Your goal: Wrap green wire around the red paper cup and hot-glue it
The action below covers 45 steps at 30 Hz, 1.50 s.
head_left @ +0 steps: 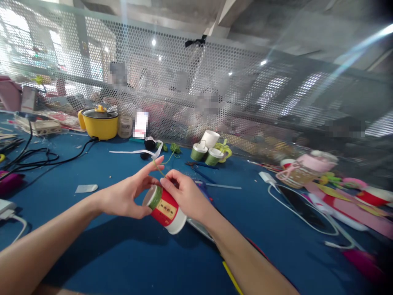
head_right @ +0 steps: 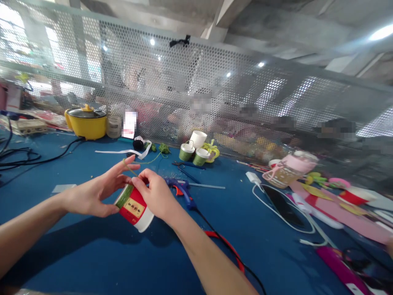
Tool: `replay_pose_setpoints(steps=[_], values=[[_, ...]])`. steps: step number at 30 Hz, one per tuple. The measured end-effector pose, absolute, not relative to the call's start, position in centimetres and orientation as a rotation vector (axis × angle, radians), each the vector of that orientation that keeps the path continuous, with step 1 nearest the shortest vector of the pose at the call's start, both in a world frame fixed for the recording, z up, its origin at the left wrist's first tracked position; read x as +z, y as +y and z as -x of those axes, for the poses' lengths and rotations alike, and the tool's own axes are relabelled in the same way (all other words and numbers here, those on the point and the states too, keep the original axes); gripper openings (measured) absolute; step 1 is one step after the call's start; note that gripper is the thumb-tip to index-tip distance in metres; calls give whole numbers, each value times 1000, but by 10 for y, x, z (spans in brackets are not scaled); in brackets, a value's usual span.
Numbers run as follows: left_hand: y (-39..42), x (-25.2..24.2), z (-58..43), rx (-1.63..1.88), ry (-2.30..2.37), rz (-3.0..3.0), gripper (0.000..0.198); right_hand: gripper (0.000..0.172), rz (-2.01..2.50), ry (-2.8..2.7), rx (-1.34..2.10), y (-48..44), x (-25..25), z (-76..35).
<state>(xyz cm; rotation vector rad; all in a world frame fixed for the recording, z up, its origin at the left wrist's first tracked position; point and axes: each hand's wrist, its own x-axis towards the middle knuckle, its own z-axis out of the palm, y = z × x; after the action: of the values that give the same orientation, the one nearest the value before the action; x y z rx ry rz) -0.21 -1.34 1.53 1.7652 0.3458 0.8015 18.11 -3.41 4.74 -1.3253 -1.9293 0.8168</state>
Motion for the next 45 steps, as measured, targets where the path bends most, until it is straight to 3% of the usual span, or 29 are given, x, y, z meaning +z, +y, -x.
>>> replay_pose_setpoints(steps=[9,21,32,37,45], values=[[-17,18,6,774,408,-1941,100,21,1331,-2069,807,-37,43,-184],[-10,9,-2,724,686,-1731,102,15,1642,-2211,209,-42,41,-173],[-12,19,-4,693,779,-1609,94,14,1530,-2277,-126,-41,30,-173],[-10,19,-3,701,752,-1570,92,15,1498,-2273,-101,-41,32,-174],[-8,16,-1,733,603,-1609,90,17,1468,-2197,250,-39,39,-182]])
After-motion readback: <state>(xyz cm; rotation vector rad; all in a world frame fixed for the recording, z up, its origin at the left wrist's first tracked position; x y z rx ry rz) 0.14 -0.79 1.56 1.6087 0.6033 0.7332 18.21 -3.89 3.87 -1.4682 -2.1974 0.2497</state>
